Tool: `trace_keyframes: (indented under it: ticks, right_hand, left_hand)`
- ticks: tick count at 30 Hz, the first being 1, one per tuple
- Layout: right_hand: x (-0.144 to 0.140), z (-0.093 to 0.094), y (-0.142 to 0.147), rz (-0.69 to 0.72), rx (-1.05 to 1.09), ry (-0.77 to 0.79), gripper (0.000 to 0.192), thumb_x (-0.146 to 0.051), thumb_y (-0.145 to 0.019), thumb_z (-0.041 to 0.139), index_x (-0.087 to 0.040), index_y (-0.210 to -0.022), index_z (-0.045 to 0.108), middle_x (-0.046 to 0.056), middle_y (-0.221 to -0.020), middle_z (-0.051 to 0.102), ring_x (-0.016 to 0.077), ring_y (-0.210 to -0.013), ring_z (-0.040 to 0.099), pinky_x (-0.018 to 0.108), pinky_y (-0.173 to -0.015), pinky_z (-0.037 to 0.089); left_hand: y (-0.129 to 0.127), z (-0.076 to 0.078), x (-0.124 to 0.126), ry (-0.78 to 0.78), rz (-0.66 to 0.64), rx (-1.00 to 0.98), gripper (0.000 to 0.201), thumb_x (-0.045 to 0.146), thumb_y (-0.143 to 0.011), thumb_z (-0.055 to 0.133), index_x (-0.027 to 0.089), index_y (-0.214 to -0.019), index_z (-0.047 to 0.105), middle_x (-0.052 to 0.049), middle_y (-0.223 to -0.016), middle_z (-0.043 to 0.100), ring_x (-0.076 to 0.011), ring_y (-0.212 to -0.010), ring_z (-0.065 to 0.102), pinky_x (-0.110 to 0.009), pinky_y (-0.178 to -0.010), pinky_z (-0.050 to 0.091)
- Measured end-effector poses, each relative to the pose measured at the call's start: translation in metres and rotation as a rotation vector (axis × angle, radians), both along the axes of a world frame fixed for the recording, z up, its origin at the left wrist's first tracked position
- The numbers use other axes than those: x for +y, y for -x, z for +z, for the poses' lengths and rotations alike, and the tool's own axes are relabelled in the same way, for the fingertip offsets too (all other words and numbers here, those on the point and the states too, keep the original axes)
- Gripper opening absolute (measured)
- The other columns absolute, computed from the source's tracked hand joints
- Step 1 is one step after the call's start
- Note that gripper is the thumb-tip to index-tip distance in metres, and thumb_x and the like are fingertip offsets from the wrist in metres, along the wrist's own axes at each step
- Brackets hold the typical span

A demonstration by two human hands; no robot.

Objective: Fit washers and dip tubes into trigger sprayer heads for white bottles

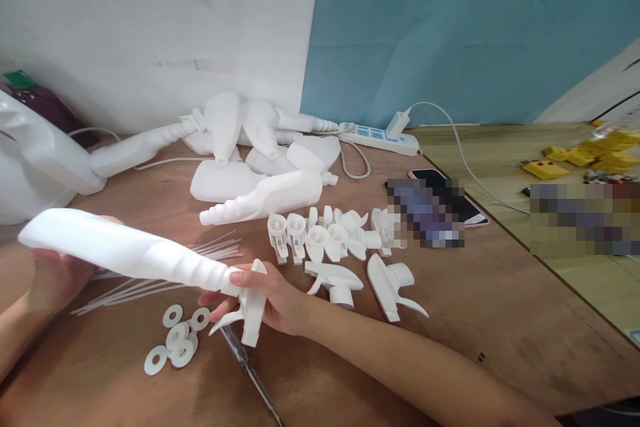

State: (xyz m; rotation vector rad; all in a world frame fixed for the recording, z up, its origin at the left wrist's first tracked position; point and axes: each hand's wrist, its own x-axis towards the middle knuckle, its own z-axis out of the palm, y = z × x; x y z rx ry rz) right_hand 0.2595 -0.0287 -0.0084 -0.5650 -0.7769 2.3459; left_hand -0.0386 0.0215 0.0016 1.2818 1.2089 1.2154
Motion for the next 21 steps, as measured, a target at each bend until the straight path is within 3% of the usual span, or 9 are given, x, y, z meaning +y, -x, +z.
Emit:
trace_keyframes:
  ticks: [4, 11, 21]
  right_hand:
    - [0.000, 0.001, 0.000, 0.005, 0.002, -0.003, 0.037, -0.036, -0.076, 0.058, -0.009, -0.100, 0.062, 0.009, -0.076, 0.067, 0.0157, -0.071, 0.064, 0.029, -0.073, 0.046]
    - [0.000, 0.001, 0.001, -0.003, -0.006, 0.001, 0.039, -0.037, -0.075, 0.060, -0.007, -0.099, 0.063, 0.010, -0.074, 0.067, 0.0165, -0.070, 0.064, 0.030, -0.073, 0.046]
    - [0.000, 0.002, 0.001, -0.002, -0.002, 0.026, 0.040, -0.037, -0.074, 0.061, -0.008, -0.102, 0.061, 0.010, -0.075, 0.068, 0.0180, -0.074, 0.064, 0.031, -0.075, 0.045]
  left_hand:
    - [0.001, -0.003, 0.002, -0.067, 0.032, 0.081, 0.081, 0.091, -0.035, 0.042, 0.018, -0.069, 0.054, 0.002, -0.045, 0.044, -0.0098, -0.037, 0.031, -0.024, -0.029, 0.024]
    - [0.005, -0.006, 0.004, -0.016, 0.048, 0.116, 0.077, 0.093, -0.032, 0.037, 0.020, -0.053, 0.044, 0.002, -0.036, 0.035, -0.0109, -0.031, 0.029, -0.025, -0.027, 0.021]
    - [0.012, -0.014, 0.000, 0.008, -0.014, 0.210, 0.075, 0.093, -0.045, 0.025, 0.019, -0.039, 0.032, 0.003, -0.032, 0.025, -0.0087, -0.030, 0.023, -0.025, -0.035, 0.017]
